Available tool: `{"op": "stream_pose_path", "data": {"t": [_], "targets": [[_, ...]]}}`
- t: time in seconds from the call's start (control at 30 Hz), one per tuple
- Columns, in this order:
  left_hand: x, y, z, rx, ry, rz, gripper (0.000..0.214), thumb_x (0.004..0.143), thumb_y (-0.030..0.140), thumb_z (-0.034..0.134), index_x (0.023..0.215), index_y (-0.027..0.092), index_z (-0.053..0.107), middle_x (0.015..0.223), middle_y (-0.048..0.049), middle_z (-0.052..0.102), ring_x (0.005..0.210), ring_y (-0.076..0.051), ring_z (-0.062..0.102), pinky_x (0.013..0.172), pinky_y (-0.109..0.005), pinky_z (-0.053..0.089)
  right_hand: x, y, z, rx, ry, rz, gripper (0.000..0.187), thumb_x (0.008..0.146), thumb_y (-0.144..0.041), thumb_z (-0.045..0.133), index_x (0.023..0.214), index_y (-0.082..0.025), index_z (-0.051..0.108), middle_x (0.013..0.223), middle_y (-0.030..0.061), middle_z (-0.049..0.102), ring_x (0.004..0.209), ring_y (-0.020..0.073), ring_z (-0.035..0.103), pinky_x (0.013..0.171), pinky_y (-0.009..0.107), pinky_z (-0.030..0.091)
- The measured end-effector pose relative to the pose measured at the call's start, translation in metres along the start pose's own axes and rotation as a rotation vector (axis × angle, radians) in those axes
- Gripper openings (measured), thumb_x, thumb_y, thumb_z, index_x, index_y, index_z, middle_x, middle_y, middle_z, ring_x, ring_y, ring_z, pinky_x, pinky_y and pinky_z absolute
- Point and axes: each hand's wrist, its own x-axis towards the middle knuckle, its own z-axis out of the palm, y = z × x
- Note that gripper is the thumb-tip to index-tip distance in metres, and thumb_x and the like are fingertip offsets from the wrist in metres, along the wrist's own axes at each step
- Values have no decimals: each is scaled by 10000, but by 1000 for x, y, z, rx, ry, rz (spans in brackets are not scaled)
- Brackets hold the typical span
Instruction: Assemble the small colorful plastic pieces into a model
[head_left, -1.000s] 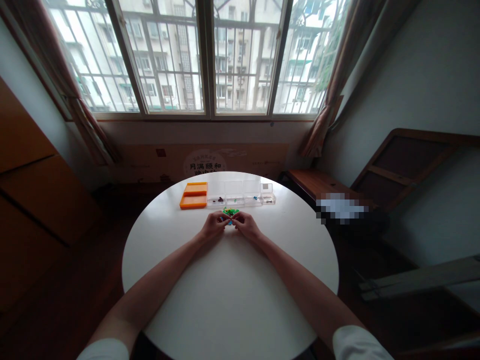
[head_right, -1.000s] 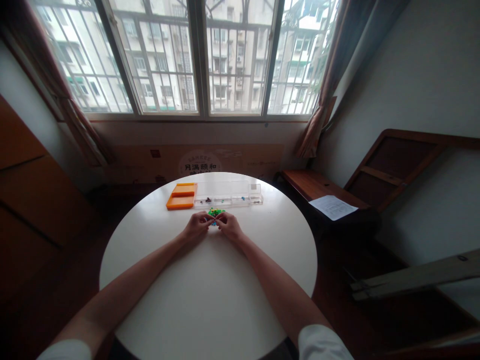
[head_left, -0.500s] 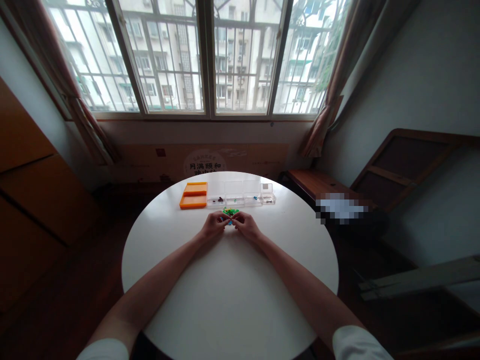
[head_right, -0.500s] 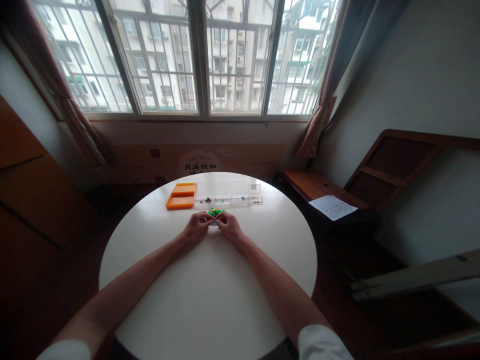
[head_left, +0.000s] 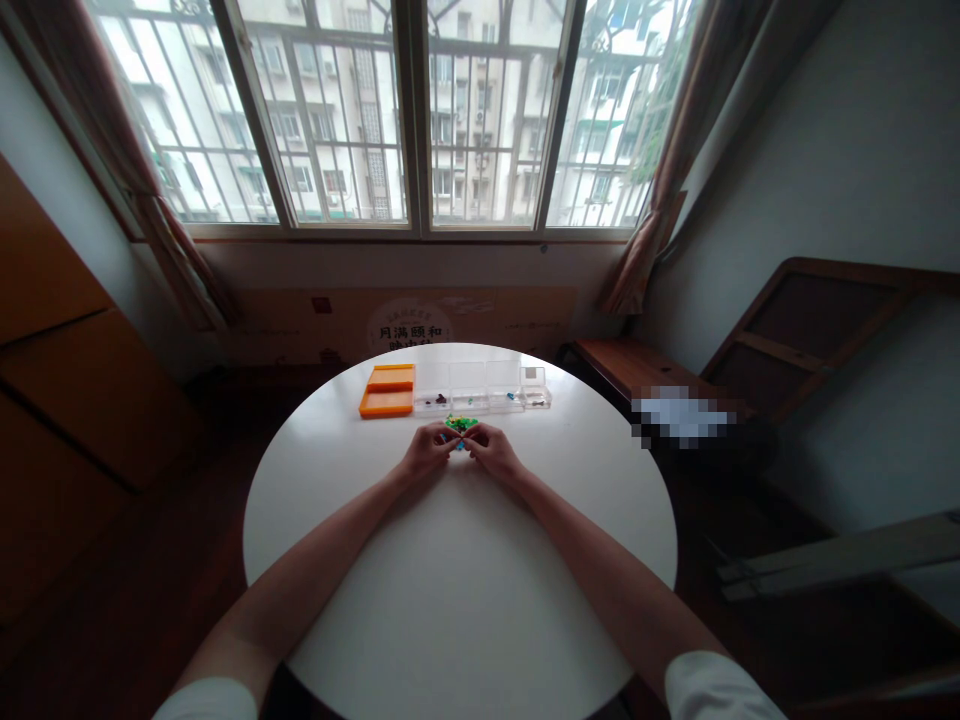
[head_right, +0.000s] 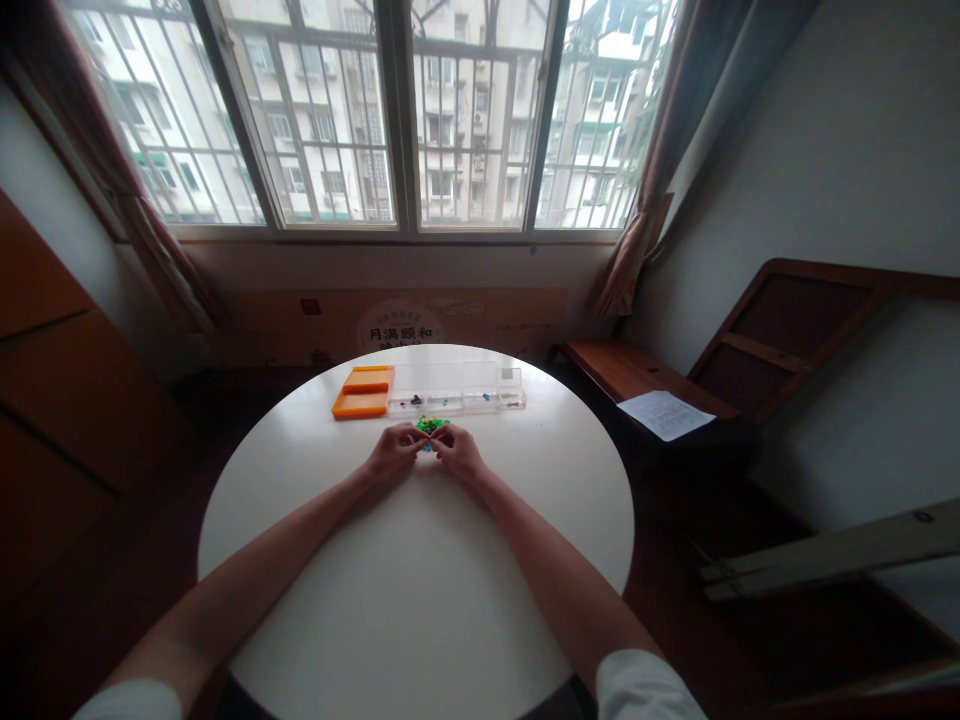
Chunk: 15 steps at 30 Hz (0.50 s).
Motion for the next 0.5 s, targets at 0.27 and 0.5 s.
{"op": "stream_pose_path", "data": {"t": [0.27,0.5], "targets": [[0,-3,0,16,1,18,267,738,366,598,792,115,672,687,-42,586,483,-82,528,429,-178,405,0,1,0,-8,5,-2,190,705,-315,585,785,-143,582,614,8,600,483,107,544,464,222,439],[0,-3,0,19,11,31,271,722,376,615,783,119,676,699,-41,586,480,-78,527,426,-175,410,-1,-2,0,-2,6,-1,194,698,-317,592,786,-145,581,611,3,602,483,105,542,462,218,435]]}}
